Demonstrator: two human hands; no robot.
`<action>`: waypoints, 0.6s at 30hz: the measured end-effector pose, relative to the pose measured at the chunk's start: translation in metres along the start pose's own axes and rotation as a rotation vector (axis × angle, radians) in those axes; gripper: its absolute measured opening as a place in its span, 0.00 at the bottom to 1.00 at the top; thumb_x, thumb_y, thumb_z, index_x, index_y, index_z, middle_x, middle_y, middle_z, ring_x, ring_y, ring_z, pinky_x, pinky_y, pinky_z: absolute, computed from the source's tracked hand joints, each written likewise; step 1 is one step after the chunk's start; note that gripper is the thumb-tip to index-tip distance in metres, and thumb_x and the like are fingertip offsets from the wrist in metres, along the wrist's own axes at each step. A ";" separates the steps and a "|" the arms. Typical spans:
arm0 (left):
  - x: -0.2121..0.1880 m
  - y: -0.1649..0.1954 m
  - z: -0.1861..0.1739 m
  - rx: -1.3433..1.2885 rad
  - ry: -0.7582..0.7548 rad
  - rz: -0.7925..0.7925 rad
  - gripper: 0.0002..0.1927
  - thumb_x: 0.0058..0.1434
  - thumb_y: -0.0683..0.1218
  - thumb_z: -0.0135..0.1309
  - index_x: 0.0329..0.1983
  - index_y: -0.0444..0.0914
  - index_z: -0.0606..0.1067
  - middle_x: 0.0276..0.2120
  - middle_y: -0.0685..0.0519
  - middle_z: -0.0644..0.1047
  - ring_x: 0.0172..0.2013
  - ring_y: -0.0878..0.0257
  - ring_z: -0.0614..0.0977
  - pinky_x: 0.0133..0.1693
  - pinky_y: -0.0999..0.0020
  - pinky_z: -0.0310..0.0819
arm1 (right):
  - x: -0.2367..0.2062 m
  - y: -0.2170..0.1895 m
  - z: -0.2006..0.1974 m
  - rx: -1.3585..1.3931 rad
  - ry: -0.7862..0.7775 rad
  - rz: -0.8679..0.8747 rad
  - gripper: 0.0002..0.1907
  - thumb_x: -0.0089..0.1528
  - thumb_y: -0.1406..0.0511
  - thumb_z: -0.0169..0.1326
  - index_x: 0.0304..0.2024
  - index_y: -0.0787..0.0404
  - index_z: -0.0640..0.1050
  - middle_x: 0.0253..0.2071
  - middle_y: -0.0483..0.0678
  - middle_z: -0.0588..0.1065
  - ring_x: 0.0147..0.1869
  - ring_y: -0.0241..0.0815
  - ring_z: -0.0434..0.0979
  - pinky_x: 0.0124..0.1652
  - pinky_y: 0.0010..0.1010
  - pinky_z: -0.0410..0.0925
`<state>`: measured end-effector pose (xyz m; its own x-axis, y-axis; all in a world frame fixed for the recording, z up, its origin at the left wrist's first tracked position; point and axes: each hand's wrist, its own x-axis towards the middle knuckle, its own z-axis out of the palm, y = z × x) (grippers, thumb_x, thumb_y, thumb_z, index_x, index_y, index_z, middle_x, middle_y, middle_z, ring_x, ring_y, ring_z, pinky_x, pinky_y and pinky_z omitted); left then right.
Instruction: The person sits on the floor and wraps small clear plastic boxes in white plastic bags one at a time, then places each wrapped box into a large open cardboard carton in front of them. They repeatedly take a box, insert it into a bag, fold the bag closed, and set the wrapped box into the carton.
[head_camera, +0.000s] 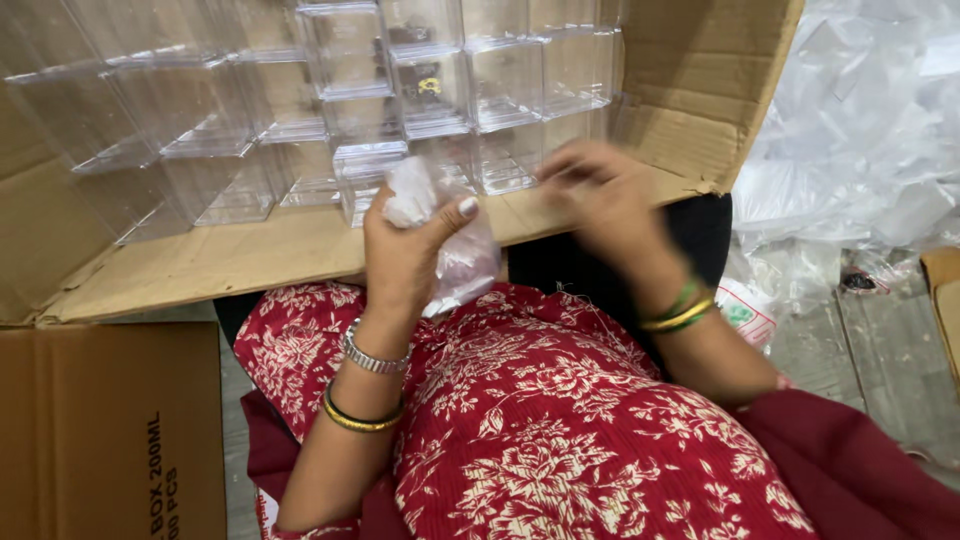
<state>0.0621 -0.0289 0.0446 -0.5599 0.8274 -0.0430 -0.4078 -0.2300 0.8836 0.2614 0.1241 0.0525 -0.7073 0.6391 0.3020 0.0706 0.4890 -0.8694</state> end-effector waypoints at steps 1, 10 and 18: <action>-0.004 0.002 0.002 0.029 -0.006 -0.007 0.18 0.59 0.36 0.66 0.50 0.31 0.74 0.40 0.51 0.80 0.39 0.64 0.83 0.44 0.69 0.81 | 0.003 -0.011 0.030 0.116 -0.134 0.076 0.14 0.56 0.71 0.66 0.43 0.63 0.79 0.42 0.43 0.78 0.47 0.33 0.78 0.48 0.27 0.73; -0.040 0.036 -0.040 0.080 0.135 -0.016 0.12 0.60 0.36 0.63 0.45 0.34 0.75 0.38 0.53 0.80 0.37 0.68 0.82 0.40 0.72 0.80 | -0.012 -0.046 0.078 0.617 -0.350 0.416 0.07 0.65 0.67 0.60 0.43 0.64 0.78 0.35 0.43 0.78 0.38 0.30 0.76 0.39 0.21 0.72; -0.043 0.020 -0.038 0.158 0.081 -0.006 0.09 0.62 0.38 0.66 0.38 0.35 0.75 0.31 0.56 0.78 0.31 0.71 0.77 0.34 0.75 0.73 | 0.007 -0.040 0.081 0.756 -0.192 0.372 0.09 0.62 0.69 0.63 0.42 0.65 0.77 0.35 0.46 0.80 0.38 0.34 0.80 0.39 0.26 0.74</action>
<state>0.0505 -0.0883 0.0462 -0.6170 0.7829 -0.0802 -0.2963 -0.1367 0.9453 0.1967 0.0605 0.0573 -0.8426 0.5345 -0.0657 -0.1175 -0.3016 -0.9462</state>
